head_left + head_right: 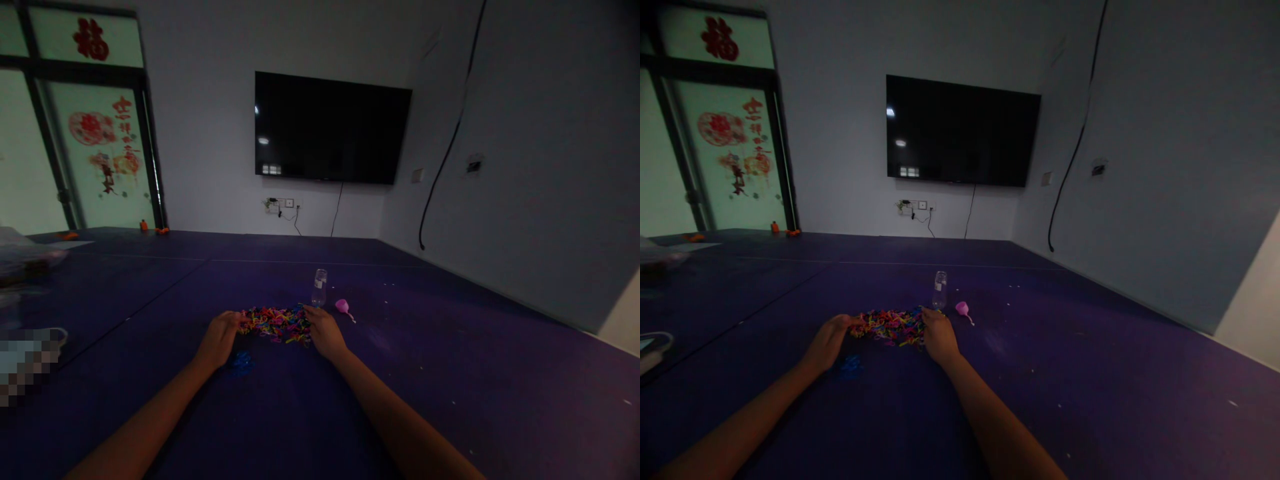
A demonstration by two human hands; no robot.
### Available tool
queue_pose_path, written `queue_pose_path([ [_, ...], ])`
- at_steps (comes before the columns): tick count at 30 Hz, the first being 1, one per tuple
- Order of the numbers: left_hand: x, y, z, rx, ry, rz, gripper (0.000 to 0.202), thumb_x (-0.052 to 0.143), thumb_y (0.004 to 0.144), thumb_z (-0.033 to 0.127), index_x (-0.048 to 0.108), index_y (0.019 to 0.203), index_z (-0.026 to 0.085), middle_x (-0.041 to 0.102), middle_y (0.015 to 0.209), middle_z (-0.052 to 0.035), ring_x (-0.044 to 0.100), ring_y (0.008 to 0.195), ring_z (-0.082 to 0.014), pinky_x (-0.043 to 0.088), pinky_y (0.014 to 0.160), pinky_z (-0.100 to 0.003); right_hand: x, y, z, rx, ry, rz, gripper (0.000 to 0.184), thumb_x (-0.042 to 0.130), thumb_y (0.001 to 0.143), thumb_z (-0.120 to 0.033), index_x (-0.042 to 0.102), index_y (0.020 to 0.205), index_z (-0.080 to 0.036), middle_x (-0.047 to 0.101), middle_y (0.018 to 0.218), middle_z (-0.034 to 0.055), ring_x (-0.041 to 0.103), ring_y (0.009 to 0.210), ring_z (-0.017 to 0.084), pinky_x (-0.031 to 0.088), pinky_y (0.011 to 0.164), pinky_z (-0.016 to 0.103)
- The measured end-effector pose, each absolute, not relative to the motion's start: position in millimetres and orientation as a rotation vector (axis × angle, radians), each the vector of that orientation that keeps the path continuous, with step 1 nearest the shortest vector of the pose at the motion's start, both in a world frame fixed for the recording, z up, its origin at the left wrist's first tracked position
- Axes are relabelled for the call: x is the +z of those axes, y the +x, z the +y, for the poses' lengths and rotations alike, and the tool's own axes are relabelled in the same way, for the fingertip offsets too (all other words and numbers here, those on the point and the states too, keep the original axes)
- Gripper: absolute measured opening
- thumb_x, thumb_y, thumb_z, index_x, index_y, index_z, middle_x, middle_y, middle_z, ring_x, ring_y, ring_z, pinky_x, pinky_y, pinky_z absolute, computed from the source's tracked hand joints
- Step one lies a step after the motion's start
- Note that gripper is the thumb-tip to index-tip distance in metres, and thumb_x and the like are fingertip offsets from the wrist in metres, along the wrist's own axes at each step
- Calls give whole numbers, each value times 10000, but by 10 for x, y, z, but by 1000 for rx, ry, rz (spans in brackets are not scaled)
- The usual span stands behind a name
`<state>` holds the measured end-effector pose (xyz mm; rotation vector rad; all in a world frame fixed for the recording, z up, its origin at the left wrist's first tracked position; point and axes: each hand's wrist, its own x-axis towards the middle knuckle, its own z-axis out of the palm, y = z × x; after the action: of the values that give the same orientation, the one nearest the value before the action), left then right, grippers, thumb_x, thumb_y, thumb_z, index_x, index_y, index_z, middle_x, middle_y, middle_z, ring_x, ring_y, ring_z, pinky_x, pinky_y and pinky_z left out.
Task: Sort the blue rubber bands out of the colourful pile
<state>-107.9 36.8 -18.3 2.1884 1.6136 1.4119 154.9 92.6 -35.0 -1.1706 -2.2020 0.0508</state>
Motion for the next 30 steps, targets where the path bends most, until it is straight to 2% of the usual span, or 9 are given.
queue_pose_path([
  [3, -179, -1070, 358, 1421, 2206, 1610, 604, 195, 915, 489, 718, 878, 189, 699, 862, -62, 635, 833, -211, 502, 820, -356, -366, 1543, 939, 80, -1179, -2202, 556, 371, 685, 8, 627, 1162, -118, 583, 1250, 101, 512, 1169, 185, 359, 1036, 306],
  [8, -190, -1078, 360, 1422, 2214, 1622, 592, 201, 920, 475, 720, 876, 195, 700, 860, -60, 636, 832, -213, 501, 823, -360, -384, 1544, 944, 121, -1199, -2182, 557, 374, 707, 7, 622, 1167, -186, 582, 1245, 65, 515, 1163, 177, 395, 1000, 299],
  [12, -180, -1084, 377, 1435, 2226, 1591, 583, 204, 929, 467, 713, 892, 184, 700, 883, -74, 634, 844, -213, 502, 817, -368, -351, 1543, 892, 55, -1179, -2193, 550, 367, 732, -6, 584, 1217, -151, 546, 1290, 87, 482, 1200, 188, 378, 1020, 318],
  [17, -92, -986, 339, 1417, 2461, 1469, 413, 385, 897, 476, 697, 901, 205, 700, 880, -53, 628, 848, -198, 504, 794, -352, -262, 1445, 695, -158, -1015, -2375, 601, 377, 755, -22, 447, 1340, -142, 440, 1397, 87, 426, 1245, 200, 339, 1046, 374],
  [20, -54, -900, 294, 1428, 2592, 1435, 318, 515, 846, 467, 698, 901, 213, 701, 904, -59, 621, 873, -211, 496, 801, -374, -229, 1328, 544, -306, -810, -2559, 561, 394, 816, -76, 400, 1371, -163, 405, 1424, 76, 393, 1262, 200, 307, 1062, 390],
  [25, -56, -863, 271, 1364, 2728, 1384, 209, 540, 849, 358, 702, 842, 227, 702, 873, -46, 616, 858, -208, 484, 791, -388, -205, 1206, 403, -439, -619, -2671, 482, 390, 883, -145, 408, 1364, -165, 447, 1391, 84, 380, 1260, 193, 278, 1076, 378],
  [30, -51, -874, 274, 1343, 2717, 1424, 154, 563, 816, 298, 692, 791, 218, 696, 876, -48, 607, 852, -211, 481, 770, -385, -179, 1223, 398, -427, -644, -2668, 490, 368, 886, -146, 387, 1375, -152, 385, 1439, 70, 389, 1250, 195, 293, 1063, 364],
])
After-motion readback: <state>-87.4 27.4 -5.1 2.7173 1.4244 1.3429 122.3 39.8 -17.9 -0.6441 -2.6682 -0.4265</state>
